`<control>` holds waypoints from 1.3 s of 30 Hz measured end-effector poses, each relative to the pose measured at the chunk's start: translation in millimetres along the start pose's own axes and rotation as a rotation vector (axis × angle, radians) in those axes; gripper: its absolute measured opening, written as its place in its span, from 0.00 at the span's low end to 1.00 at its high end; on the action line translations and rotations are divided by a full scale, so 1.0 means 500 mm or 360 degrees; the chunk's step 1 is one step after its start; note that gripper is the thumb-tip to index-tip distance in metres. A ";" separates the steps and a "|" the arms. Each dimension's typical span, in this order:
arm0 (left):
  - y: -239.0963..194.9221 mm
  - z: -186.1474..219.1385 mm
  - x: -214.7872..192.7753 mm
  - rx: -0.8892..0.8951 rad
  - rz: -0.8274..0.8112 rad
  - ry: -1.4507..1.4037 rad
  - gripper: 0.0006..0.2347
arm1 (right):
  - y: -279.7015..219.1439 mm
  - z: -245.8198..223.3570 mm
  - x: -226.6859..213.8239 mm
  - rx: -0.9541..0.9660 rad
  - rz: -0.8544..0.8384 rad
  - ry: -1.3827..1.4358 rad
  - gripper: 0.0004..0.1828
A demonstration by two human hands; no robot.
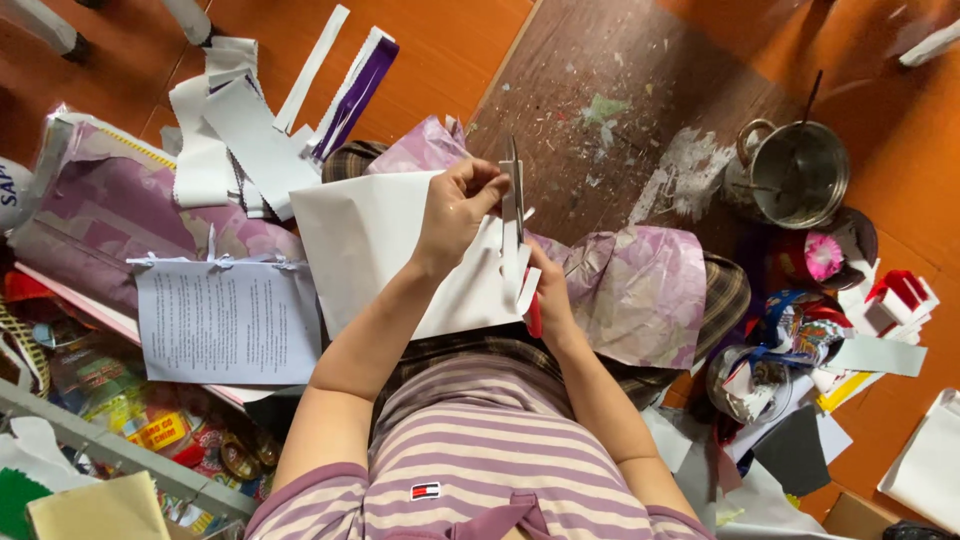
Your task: Cutting strips of white paper with scissors and folding them for a craft project
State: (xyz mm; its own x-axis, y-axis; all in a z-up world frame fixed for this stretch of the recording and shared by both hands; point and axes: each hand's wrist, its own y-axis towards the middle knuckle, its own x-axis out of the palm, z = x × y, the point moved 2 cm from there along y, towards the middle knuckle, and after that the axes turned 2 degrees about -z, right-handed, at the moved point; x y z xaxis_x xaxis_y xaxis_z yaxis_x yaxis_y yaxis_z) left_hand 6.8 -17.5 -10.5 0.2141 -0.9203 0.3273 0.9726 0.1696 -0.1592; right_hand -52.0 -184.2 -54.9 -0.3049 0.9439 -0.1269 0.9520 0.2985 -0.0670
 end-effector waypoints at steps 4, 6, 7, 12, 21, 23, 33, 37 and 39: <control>0.004 -0.014 -0.002 -0.0063 -0.0008 -0.0077 0.05 | -0.001 -0.036 0.005 -0.0015 0.0016 -0.0051 0.11; 0.000 -0.020 -0.005 -0.0086 -0.0005 -0.0077 0.05 | -0.005 -0.044 0.009 -0.0036 0.0009 -0.0058 0.10; -0.005 -0.018 -0.005 -0.0105 -0.0005 -0.0089 0.05 | -0.010 -0.034 0.010 -0.0007 0.0024 -0.0070 0.10; -0.021 -0.007 -0.002 -0.0233 -0.0165 0.0086 0.11 | 0.003 -0.003 0.004 0.0019 0.0117 -0.0153 0.17; -0.014 -0.040 -0.042 -0.0264 -0.0887 -0.0046 0.09 | 0.028 0.021 -0.038 0.0086 0.0184 0.0126 0.17; -0.024 -0.058 -0.057 -0.0352 -0.1048 0.0092 0.07 | 0.040 -0.012 -0.048 0.0035 0.0132 0.0241 0.16; 0.014 -0.016 -0.024 -0.0465 -0.0810 -0.0214 0.09 | 0.062 0.017 -0.046 -0.0064 -0.0191 0.0420 0.35; 0.073 0.062 -0.002 -0.0125 -0.0694 -0.0560 0.11 | 0.025 0.001 -0.044 -0.0065 -0.0623 0.0341 0.40; 0.085 0.110 0.009 0.0041 -0.0699 -0.0603 0.12 | 0.002 -0.030 -0.039 0.0038 -0.0734 0.0303 0.38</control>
State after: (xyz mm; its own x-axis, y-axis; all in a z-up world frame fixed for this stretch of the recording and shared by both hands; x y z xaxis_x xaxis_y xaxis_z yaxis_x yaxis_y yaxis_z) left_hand 54.1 5.0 35.6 -0.1968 -0.7167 0.6691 0.9785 -0.1866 0.0878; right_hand -44.5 -200.1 -37.4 -0.6818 0.7240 0.1043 0.7176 0.6897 -0.0965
